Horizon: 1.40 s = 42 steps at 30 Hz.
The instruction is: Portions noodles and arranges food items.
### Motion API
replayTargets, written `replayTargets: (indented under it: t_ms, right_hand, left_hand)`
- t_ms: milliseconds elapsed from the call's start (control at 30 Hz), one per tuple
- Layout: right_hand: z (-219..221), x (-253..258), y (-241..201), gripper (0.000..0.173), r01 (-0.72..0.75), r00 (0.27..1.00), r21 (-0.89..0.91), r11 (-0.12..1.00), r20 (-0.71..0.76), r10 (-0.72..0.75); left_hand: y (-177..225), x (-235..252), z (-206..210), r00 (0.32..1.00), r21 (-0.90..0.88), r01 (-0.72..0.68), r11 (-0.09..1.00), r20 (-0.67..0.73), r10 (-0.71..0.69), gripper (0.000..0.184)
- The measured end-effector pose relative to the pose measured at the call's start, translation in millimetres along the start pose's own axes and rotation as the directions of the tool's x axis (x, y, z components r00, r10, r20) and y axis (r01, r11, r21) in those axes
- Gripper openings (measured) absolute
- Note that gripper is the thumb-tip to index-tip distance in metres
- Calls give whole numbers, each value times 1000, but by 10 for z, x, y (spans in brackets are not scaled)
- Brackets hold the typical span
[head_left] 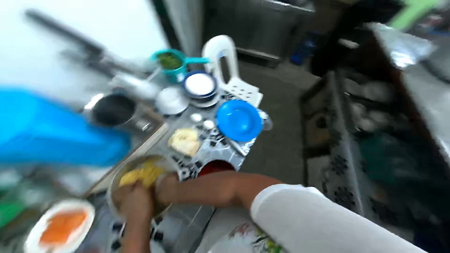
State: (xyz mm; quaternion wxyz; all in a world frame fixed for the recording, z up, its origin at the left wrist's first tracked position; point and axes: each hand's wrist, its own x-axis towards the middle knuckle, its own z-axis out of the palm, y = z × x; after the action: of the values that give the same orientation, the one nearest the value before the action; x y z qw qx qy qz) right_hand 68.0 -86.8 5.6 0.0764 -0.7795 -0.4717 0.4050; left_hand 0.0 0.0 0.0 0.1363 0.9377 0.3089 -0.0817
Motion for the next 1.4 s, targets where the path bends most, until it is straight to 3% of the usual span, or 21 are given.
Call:
replayTargets:
  t_ms: [167,300,433,567,667,733,767,800,867,933,967,1067,1167,1267,1400]
  right_hand:
    - [-62,169,-35,45,-26,994,-107,994,99,37]
    - [-39,260,-52,43,34,989,-253,967,146,3]
    - [-35,467,85,47,188,962,-313,931,248,-111]
    - [-148,637,40,25,263,884,-128,956,430,-186]
    - [-112,716,138,30,92,874,206,974,453,-178]
    - [-99,750,252,30,-14,865,427,904,459,-203]
    - [-119,730,277,29,-53,868,496,867,452,-205]
    - [-151,694,280,29,-90,873,548,831,445,-199]
    - [-217,640,292,29,-168,885,650,741,431,-177]
    - [-265,618,324,19,-206,897,746,634,403,-182]
    - [-283,633,351,17,-210,898,784,584,391,-201]
    - [-372,638,358,15,-211,922,848,486,338,-190]
    - [-472,627,362,15,-201,923,862,465,325,-204]
    - [-539,585,368,15,-214,921,872,441,330,-206]
    - [-593,427,360,13,-203,949,893,403,281,-144]
  left_hand:
    - [-140,-561,244,949,-231,-117,966,-311,41,33]
    - [-100,-1056,577,949,-418,4,908,-286,-136,48]
    - [-35,-1152,864,933,-524,91,847,-253,-257,58]
    - [-28,-1060,940,925,-575,123,809,-229,-304,55]
    - [-32,-1100,974,893,-597,73,799,-317,-318,57]
    - [42,-1208,1023,851,-597,5,802,-419,-317,48]
    - [112,-1280,1034,862,-603,1,798,-403,-306,44]
    - [196,-1350,1017,910,-629,32,776,-302,-283,44]
    - [359,-1391,980,984,-716,154,681,48,-172,55]
    - [498,-1303,998,947,-758,280,589,318,-42,69]
    - [555,-1249,1036,928,-773,311,553,372,-1,71]
    - [664,-1105,1090,902,-809,357,467,429,52,72]
    - [768,-1031,1072,914,-841,336,424,400,69,75]
    - [890,-953,1035,939,-827,244,507,331,88,80]
    - [993,-865,968,929,-761,231,606,359,96,61]
